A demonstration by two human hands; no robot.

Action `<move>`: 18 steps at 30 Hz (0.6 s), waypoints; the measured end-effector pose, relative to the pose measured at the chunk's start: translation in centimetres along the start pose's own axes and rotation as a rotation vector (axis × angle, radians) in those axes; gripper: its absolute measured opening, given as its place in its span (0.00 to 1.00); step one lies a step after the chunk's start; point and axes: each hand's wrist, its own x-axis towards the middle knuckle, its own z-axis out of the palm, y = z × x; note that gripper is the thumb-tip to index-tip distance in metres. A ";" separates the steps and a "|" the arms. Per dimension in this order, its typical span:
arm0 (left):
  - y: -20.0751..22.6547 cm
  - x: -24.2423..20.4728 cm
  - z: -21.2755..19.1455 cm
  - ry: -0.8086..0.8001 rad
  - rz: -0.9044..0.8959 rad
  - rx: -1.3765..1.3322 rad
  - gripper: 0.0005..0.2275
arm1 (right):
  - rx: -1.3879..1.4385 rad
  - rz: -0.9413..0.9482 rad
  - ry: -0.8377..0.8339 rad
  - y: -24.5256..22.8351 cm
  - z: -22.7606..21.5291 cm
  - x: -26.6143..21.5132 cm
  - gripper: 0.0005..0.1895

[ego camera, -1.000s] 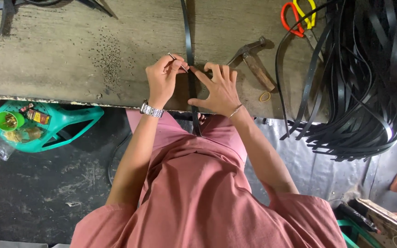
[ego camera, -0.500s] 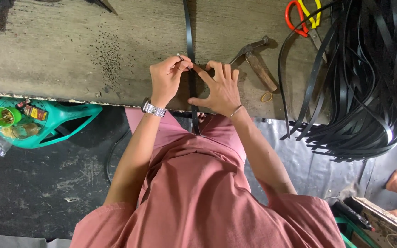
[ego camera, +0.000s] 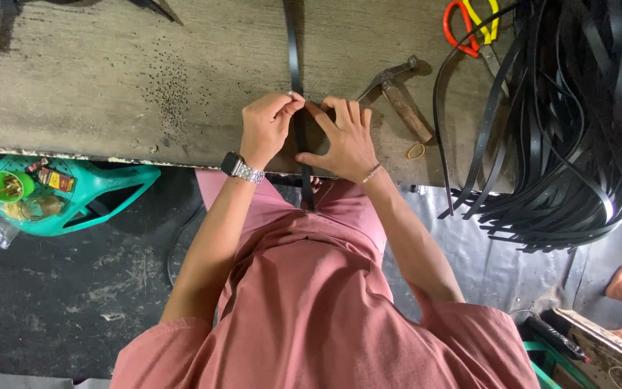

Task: A person uses a hammer and a punch tool to create holes or attach fasteners to a long black leather strip on a wooden workbench.

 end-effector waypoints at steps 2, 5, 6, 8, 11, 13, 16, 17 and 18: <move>0.4 0.2 0.4 0.007 0.067 0.027 0.04 | 0.032 -0.014 0.097 1.0 -0.1 -1.0 0.29; 1.1 0.7 0.3 -0.037 0.035 -0.047 0.05 | -0.364 0.290 0.233 2.2 -4.8 -2.0 0.31; 1.4 0.9 0.0 -0.032 0.033 -0.051 0.05 | -0.368 0.286 0.230 3.4 -4.8 -2.7 0.31; 2.0 1.4 -0.6 -0.132 0.029 -0.093 0.04 | -0.614 0.298 0.099 5.9 -4.9 -4.1 0.29; 1.6 1.2 -0.7 -0.160 0.045 -0.102 0.04 | -0.825 0.268 0.055 9.1 -2.9 -5.0 0.22; 1.9 1.1 -0.8 -0.162 0.032 -0.114 0.03 | -0.793 0.299 0.063 7.5 -4.0 -4.2 0.20; 1.2 0.8 -0.6 -0.172 -0.002 -0.124 0.04 | -0.324 0.377 0.040 5.1 -7.5 -2.5 0.21; 0.9 0.5 -0.5 -0.190 -0.027 -0.121 0.04 | 0.117 0.424 0.004 4.2 -9.0 -2.1 0.27; 0.8 0.5 -0.5 -0.182 -0.031 -0.122 0.04 | 0.114 0.419 -0.002 3.5 -9.0 -2.2 0.27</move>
